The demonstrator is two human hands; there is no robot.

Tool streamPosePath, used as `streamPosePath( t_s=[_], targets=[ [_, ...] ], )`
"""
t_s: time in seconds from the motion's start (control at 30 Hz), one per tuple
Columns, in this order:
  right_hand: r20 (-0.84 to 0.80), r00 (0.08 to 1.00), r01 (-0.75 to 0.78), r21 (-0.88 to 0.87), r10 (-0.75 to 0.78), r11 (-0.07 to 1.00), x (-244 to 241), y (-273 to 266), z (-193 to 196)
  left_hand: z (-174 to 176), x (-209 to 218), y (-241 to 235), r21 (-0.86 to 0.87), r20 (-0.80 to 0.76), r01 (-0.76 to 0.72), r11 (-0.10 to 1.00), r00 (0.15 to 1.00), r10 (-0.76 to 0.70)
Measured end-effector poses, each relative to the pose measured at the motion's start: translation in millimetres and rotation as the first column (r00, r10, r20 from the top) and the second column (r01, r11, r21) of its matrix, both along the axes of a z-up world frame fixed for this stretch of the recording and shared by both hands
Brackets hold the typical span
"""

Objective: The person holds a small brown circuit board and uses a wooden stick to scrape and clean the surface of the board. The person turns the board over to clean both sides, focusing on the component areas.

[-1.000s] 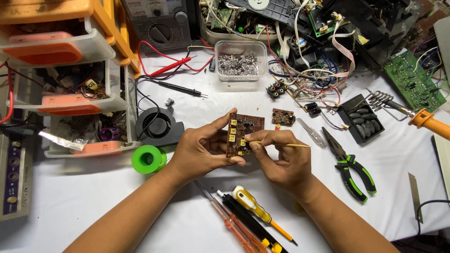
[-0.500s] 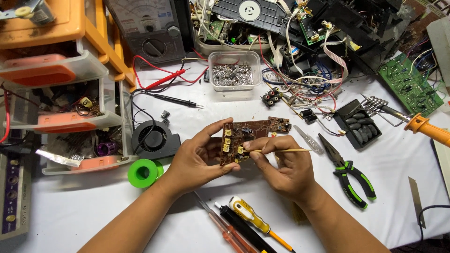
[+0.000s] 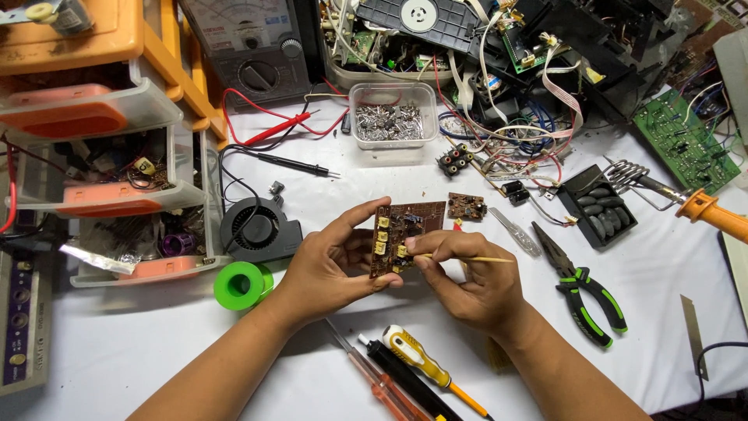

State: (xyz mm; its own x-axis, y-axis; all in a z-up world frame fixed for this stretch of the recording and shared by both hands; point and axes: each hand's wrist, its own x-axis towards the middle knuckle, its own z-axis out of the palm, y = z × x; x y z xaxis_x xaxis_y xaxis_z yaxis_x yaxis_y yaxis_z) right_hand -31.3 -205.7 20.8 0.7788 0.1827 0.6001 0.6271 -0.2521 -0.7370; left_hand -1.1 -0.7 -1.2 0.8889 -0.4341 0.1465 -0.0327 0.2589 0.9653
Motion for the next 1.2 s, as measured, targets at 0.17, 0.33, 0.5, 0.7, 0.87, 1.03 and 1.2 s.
streamPosePath(
  t_s=[0.17, 0.33, 0.5, 0.7, 0.87, 1.03, 1.2],
  targets=[
    [0.012, 1.000, 0.004, -0.015, -0.003, 1.000, -1.0, 1.0, -1.4, -0.2, -0.1, 1.4, 0.011, 0.016, 0.001, 1.000, 1.000, -0.002],
    [-0.036, 0.999, -0.017, 0.048, 0.019, 0.999, -2.6, -4.5, -13.5, -1.3, -0.3, 0.7, 0.006, 0.015, -0.001, 1.000, 1.000, 0.001],
    [-0.076, 0.997, -0.020, 0.127, 0.029, 0.992, -2.4, -5.0, -21.2, -2.2, 0.5, 1.6, 0.013, 0.034, -0.013, 1.000, 0.999, 0.012],
    [-0.076, 0.997, -0.011, 0.121, 0.021, 0.993, -2.3, -4.5, -22.4, -1.6, 0.2, 0.5, -0.002, 0.048, -0.002, 1.000, 0.999, 0.002],
    [-0.069, 0.997, -0.013, 0.092, 0.019, 0.996, -1.7, -5.9, -21.8, -5.3, 1.7, 1.0, -0.003, 0.066, -0.008, 1.000, 0.998, 0.008],
    [-0.040, 0.999, -0.013, 0.064, 0.016, 0.998, -2.5, -5.9, -23.1, -3.8, -0.2, 1.2, 0.002, 0.077, -0.013, 1.000, 0.997, 0.013],
    [-0.003, 1.000, 0.009, 0.056, -0.009, 0.998, -2.8, -2.4, -20.7, -5.5, -0.4, 1.2, -0.015, 0.073, 0.000, 1.000, 0.997, 0.001]
  ],
)
